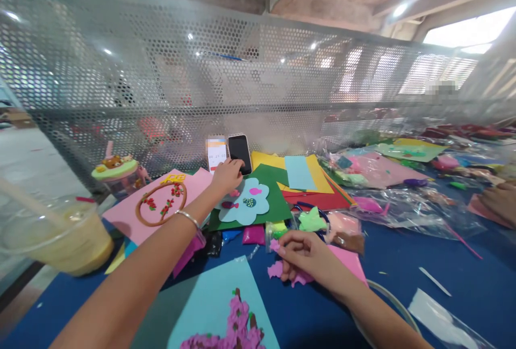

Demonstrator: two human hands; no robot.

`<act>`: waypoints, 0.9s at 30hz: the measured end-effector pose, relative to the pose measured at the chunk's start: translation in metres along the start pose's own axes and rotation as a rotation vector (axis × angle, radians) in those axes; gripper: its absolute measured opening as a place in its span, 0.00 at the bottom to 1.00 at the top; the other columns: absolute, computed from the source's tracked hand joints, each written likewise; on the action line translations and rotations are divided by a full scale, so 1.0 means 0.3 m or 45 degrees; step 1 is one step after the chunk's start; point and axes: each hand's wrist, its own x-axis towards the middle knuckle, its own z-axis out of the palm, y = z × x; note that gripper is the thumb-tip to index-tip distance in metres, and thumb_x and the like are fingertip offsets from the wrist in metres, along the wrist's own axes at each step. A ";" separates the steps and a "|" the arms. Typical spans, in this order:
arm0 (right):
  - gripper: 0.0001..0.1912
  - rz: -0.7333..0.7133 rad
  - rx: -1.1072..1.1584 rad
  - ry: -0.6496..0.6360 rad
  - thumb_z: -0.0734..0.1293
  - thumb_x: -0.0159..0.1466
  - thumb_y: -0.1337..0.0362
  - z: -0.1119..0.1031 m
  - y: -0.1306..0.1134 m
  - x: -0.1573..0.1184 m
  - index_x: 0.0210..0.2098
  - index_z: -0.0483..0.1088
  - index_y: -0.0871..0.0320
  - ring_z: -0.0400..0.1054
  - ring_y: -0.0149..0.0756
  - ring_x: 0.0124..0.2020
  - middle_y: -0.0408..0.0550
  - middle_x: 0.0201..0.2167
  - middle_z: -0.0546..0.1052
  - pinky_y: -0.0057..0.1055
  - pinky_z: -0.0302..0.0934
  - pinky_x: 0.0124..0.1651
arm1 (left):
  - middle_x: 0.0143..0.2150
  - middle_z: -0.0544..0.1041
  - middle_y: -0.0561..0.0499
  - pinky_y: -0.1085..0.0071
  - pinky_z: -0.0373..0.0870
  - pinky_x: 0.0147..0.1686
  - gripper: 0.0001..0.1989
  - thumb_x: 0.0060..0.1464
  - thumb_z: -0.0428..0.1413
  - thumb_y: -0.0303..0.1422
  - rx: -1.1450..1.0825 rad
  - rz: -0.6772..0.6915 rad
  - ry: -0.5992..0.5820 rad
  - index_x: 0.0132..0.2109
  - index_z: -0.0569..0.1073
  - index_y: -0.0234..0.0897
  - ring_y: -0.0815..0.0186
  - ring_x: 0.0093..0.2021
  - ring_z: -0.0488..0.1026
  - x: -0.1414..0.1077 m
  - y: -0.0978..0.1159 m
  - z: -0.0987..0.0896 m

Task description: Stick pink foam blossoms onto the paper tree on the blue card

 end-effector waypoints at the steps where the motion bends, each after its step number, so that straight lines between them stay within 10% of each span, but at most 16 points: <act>1: 0.19 -0.025 0.050 0.036 0.71 0.53 0.50 -0.001 -0.001 0.001 0.31 0.67 0.60 0.71 0.30 0.18 0.40 0.16 0.75 0.24 0.63 0.22 | 0.49 0.75 0.45 0.60 0.62 0.50 0.14 0.52 0.49 0.24 -0.066 -0.016 0.029 0.45 0.72 0.36 0.57 0.50 0.66 -0.025 0.026 -0.022; 6: 0.19 -0.187 0.249 0.264 0.72 0.52 0.52 -0.011 -0.011 0.001 0.34 0.67 0.59 0.72 0.31 0.18 0.40 0.16 0.74 0.24 0.64 0.22 | 0.44 0.76 0.47 0.71 0.69 0.33 0.19 0.54 0.45 0.28 -0.479 -0.124 0.026 0.50 0.72 0.38 0.67 0.36 0.72 -0.277 0.209 -0.113; 12: 0.17 -0.408 0.197 0.378 0.72 0.53 0.54 -0.015 -0.017 -0.014 0.35 0.69 0.59 0.71 0.32 0.18 0.40 0.16 0.74 0.28 0.67 0.24 | 0.34 0.75 0.50 0.70 0.65 0.36 0.23 0.44 0.54 0.29 -1.521 -0.530 -0.174 0.50 0.75 0.41 0.66 0.35 0.68 -0.551 0.394 -0.153; 27: 0.08 -0.643 0.001 0.277 0.71 0.57 0.60 -0.014 -0.019 -0.054 0.34 0.72 0.56 0.72 0.29 0.18 0.39 0.17 0.76 0.23 0.68 0.24 | 0.37 0.72 0.50 0.70 0.62 0.42 0.26 0.41 0.54 0.27 -1.797 -0.596 -0.286 0.50 0.75 0.42 0.65 0.39 0.65 -0.618 0.466 -0.179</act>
